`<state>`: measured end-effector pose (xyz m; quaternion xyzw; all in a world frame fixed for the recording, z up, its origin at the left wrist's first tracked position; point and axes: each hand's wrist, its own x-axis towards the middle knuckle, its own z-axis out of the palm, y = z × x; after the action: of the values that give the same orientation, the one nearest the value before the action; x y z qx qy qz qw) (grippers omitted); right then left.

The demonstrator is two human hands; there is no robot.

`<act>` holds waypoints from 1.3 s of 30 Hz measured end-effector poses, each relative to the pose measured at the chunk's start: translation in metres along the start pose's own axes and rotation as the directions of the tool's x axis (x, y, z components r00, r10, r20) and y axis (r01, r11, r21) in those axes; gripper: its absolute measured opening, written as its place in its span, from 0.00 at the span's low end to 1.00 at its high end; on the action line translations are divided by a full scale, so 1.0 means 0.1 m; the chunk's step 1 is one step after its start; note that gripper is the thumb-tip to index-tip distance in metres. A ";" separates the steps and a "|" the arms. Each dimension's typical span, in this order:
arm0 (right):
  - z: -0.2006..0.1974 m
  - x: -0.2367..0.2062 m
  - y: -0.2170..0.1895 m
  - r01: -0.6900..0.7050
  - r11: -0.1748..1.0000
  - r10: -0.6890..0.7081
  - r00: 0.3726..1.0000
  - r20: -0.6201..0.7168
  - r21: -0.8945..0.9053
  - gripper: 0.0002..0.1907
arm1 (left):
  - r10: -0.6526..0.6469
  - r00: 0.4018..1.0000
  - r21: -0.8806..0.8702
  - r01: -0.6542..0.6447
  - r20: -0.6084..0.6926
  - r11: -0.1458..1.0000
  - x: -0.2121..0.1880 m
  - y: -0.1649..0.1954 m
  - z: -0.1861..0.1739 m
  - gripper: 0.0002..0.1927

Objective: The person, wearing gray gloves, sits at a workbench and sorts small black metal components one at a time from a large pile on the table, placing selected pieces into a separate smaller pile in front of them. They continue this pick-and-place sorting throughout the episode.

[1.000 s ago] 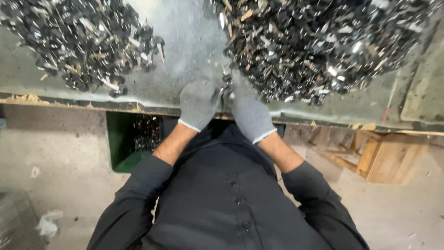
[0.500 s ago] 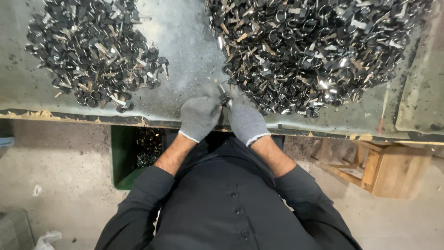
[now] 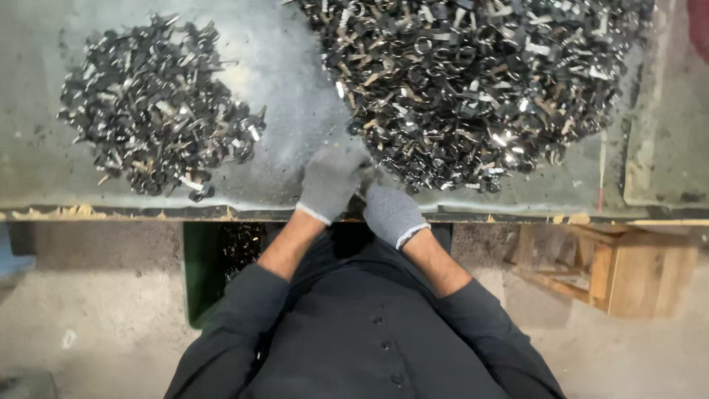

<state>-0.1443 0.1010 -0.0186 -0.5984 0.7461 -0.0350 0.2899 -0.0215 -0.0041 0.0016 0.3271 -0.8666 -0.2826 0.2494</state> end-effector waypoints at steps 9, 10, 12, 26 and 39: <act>-0.16 -0.07 -0.04 0.265 0.957 -0.289 0.901 -0.324 -0.115 0.23 | -0.334 0.927 -0.002 0.339 0.173 0.941 -0.18 -0.24 -0.15 0.17; -0.16 -0.05 -0.04 0.354 0.933 -0.337 0.807 -0.485 -0.060 0.26 | -0.286 0.950 -0.013 0.290 0.123 0.957 -0.21 -0.25 -0.13 0.15; -0.16 0.01 -0.04 0.152 0.972 -0.104 0.962 -0.252 0.181 0.27 | -0.178 0.983 0.012 0.178 0.038 0.984 -0.26 -0.27 -0.09 0.11; -0.23 0.13 -0.21 -0.045 0.995 0.045 0.999 -0.003 0.089 0.21 | -0.112 0.993 0.073 0.110 0.037 0.991 -0.28 -0.37 -0.02 0.14; -0.18 0.17 -0.15 0.044 0.999 -0.044 0.999 -0.019 -0.008 0.16 | 0.002 0.990 0.137 -0.022 0.140 0.990 -0.22 -0.36 -0.05 0.10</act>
<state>-0.1421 0.0763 -0.0045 -0.6154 0.7356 -0.0443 0.2797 0.0113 -0.0131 -0.0236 0.3178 -0.9014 -0.2425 0.1665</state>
